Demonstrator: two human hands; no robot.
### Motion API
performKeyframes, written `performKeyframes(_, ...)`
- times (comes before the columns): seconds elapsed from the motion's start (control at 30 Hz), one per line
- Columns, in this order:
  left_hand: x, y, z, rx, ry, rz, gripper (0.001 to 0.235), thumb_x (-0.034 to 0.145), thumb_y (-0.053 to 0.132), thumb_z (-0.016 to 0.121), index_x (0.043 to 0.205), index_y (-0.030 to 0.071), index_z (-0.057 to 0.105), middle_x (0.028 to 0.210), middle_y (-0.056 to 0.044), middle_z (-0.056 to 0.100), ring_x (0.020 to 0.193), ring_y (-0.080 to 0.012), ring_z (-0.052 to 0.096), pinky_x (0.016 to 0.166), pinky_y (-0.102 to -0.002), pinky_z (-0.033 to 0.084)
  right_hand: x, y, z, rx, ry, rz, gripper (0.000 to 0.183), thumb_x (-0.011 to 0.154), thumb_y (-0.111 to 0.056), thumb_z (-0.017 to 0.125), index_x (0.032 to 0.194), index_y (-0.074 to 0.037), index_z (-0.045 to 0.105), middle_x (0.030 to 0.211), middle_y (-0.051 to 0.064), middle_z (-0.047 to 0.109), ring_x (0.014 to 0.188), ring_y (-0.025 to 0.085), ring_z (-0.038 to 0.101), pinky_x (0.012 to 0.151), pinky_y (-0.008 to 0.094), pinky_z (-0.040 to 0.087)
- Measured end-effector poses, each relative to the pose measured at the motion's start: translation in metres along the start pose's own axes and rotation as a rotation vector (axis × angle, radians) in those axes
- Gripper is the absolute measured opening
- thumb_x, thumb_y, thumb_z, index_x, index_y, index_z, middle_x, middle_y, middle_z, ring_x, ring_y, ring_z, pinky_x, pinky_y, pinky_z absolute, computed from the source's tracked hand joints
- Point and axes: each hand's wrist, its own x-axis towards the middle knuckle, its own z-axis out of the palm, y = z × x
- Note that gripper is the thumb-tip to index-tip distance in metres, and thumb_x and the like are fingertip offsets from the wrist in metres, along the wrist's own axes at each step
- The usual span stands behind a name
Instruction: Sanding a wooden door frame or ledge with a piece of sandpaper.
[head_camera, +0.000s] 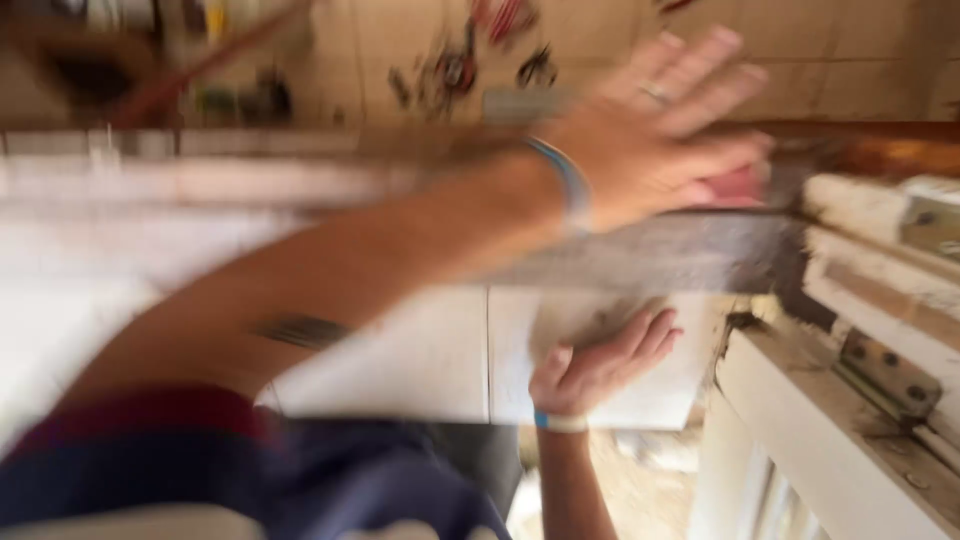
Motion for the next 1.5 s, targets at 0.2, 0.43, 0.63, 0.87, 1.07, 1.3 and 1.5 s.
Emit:
performKeyframes(0.2,-0.205,-0.108,-0.096,0.226,0.003,0.072,0.056,0.101,0.059,0.06,0.151,0.034,0.053,0.165,-0.013,0.036,0.15,-0.0382,0.037,0.119,-0.057,0.034,0.009,0.0,0.005,-0.053,0.021,-0.011,0.085,0.107,-0.062,0.01,0.159,0.005,0.021,0.167,0.026,0.019,0.158,0.049,0.016,0.133,0.065,0.014)
performKeyframes(0.43,-0.076,-0.049,-0.045,0.136,-0.01,0.144,0.05,0.11,0.039,0.059,0.157,0.028,0.044,0.168,-0.002,0.023,0.152,-0.0274,0.01,0.126,-0.052,0.011,0.007,-0.016,0.006,-0.071,0.081,-0.02,0.082,0.107,-0.062,0.01,0.162,-0.001,0.016,0.169,0.022,0.019,0.159,0.048,0.017,0.133,0.065,0.016)
performKeyframes(0.63,-0.209,-0.097,-0.089,0.096,-0.11,-0.034,0.053,0.106,0.051,0.045,0.156,0.034,0.039,0.167,-0.004,0.023,0.151,-0.0335,0.008,0.122,-0.059,0.011,0.007,-0.013,0.014,-0.06,0.131,-0.006,0.087,0.105,-0.065,0.009,0.162,0.001,0.016,0.17,0.021,0.017,0.161,0.044,0.016,0.136,0.059,0.014)
performKeyframes(0.87,-0.102,-0.054,-0.042,0.012,0.036,0.122,0.05,0.107,0.048,0.053,0.154,0.034,0.044,0.162,-0.008,0.036,0.149,-0.0325,0.014,0.123,-0.055,0.009,-0.004,-0.002,0.022,-0.174,0.184,0.025,0.084,0.105,-0.061,0.009,0.161,0.001,0.018,0.17,0.022,0.017,0.16,0.044,0.013,0.136,0.059,0.015)
performKeyframes(1.07,-0.238,-0.125,-0.107,0.139,-0.261,0.005,0.063,0.105,0.063,0.018,0.16,0.036,0.03,0.168,-0.008,0.022,0.15,-0.0348,0.008,0.119,-0.061,0.008,-0.006,-0.016,0.011,-0.149,0.157,0.008,0.078,0.108,-0.058,0.015,0.163,-0.003,0.017,0.17,0.019,0.018,0.159,0.047,0.013,0.134,0.063,0.018)
performKeyframes(1.3,-0.139,-0.091,-0.065,0.077,0.108,0.17,0.049,0.107,0.061,0.062,0.152,0.041,0.055,0.163,0.003,0.027,0.149,-0.0286,0.021,0.12,-0.063,0.019,0.004,-0.017,0.02,-0.207,0.141,0.005,0.085,0.103,-0.068,0.004,0.16,-0.005,0.015,0.168,0.023,0.019,0.156,0.049,0.018,0.131,0.069,0.022)
performKeyframes(1.5,-0.226,-0.129,-0.119,0.138,-0.101,0.189,0.053,0.114,0.041,0.048,0.164,0.026,0.036,0.168,-0.011,0.019,0.152,-0.0345,0.009,0.125,-0.055,0.01,0.003,-0.006,0.024,-0.167,0.163,0.015,0.078,0.108,-0.061,0.014,0.166,-0.009,0.01,0.172,0.016,0.01,0.16,0.045,0.009,0.134,0.07,0.022)
